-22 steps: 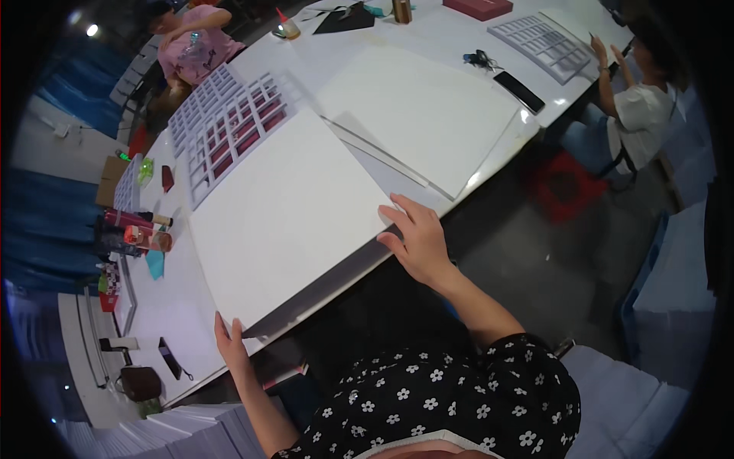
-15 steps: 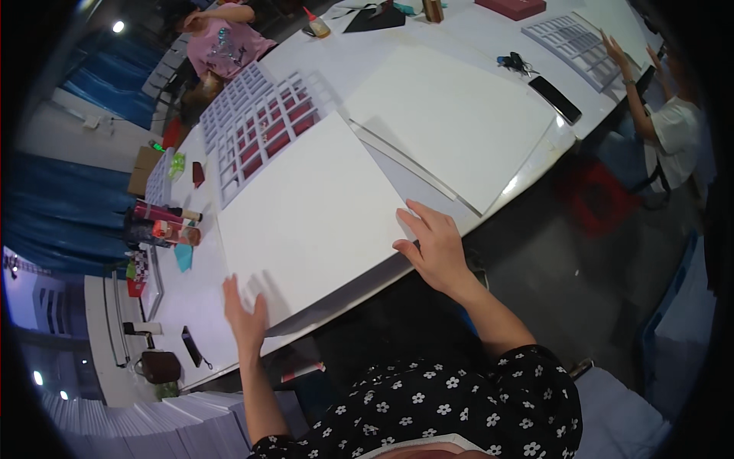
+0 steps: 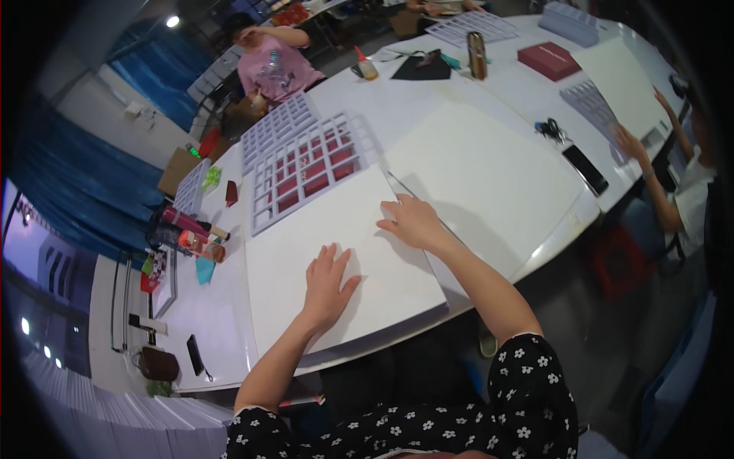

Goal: The person assembles books by placing white paper covers into a purple grid mold on a table. They repeatedly open the covers, align them with the grid, and press them down to secure the shape. The process is repetitive, involving handling multiple covers one by one.

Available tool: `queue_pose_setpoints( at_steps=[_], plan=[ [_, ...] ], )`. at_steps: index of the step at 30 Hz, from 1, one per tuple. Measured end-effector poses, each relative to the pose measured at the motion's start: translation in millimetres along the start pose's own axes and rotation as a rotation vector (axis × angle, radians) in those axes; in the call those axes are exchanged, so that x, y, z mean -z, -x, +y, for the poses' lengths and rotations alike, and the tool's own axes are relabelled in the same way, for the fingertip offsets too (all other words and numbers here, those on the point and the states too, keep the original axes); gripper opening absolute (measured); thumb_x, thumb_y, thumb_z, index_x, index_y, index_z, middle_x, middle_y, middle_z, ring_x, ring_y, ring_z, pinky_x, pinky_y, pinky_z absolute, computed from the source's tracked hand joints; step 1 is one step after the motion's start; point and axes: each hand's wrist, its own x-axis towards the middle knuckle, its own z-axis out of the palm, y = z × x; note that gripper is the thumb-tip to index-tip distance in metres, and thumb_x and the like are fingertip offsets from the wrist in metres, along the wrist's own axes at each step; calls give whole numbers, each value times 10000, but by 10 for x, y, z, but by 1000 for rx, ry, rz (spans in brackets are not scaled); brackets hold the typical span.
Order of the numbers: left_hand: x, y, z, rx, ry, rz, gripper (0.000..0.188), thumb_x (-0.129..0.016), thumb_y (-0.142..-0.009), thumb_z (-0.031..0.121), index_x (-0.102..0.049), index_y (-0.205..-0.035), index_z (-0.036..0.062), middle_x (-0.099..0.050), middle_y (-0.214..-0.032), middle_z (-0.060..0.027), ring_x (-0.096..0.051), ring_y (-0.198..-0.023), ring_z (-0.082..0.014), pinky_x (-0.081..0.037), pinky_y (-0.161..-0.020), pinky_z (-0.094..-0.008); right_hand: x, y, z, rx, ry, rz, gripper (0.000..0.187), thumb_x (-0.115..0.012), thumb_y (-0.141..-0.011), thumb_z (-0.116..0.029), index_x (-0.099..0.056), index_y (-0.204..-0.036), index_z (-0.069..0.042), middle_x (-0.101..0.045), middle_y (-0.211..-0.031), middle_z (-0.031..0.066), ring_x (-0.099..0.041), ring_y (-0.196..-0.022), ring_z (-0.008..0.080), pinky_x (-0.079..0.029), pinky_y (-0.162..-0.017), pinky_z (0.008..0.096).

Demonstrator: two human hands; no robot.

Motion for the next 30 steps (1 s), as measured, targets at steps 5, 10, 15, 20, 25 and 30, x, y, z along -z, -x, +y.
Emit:
queue_pose_setpoints(
  at_steps=[5, 10, 15, 20, 25, 30],
  plan=[
    [-15, 17, -16, -10, -7, 29, 569, -606, -956, 297, -429, -1445, 66, -323, -1524, -253, -251, -1442, -419, -199, -1155, -521, -216, -558, 72, -37, 125, -7, 493, -662, -887, -432, -591, -1203, -61, -605, -1132, 179, -618, -1046, 355, -517, -832, 454],
    [-14, 17, -33, -7, -30, 17, 581, -600, -959, 326, -422, -1449, 68, -320, -1528, -246, -245, -1446, -407, -202, -1154, -521, -351, -832, 192, -57, 85, -26, 556, -620, -925, -387, -493, -1326, -24, -552, -1258, 210, -590, -1123, 373, -510, -901, 469],
    [111, 40, -182, -5, 30, 18, 599, -605, -953, 345, -421, -1447, 60, -338, -1517, -240, -286, -1419, -403, -239, -1134, -511, -398, -900, 122, -58, 98, -86, 522, -575, -948, -319, -470, -1363, -20, -505, -1348, 234, -536, -1204, 393, -466, -984, 493],
    [92, -252, -643, -1, 110, 142, 606, -607, -948, 362, -433, -1429, 38, -385, -1487, -244, -343, -1385, -404, -285, -1113, -497, -492, -949, 359, 60, 338, -100, 521, -524, -958, -258, -424, -1409, -16, -367, -1491, 257, -402, -1341, 421, -398, -1073, 523],
    [45, -691, -951, 63, -10, 126, 658, -520, -973, 469, -397, -1459, 43, -335, -1528, -250, -251, -1454, -406, -209, -1180, -521, -395, -964, 269, 108, 326, -244, 515, -433, -989, -207, -364, -1490, -108, -254, -1603, 144, -259, -1450, 423, -324, -1128, 535],
    [-89, -649, -1317, 143, -6, 49, 726, -383, -988, 598, -333, -1514, 100, -263, -1564, -259, -188, -1481, -407, -148, -1194, -540, -321, -922, -18, 27, 283, -322, 529, -414, -1026, -297, -324, -1521, -136, -222, -1619, 135, -232, -1460, 427, -273, -1158, 517]
  ],
)
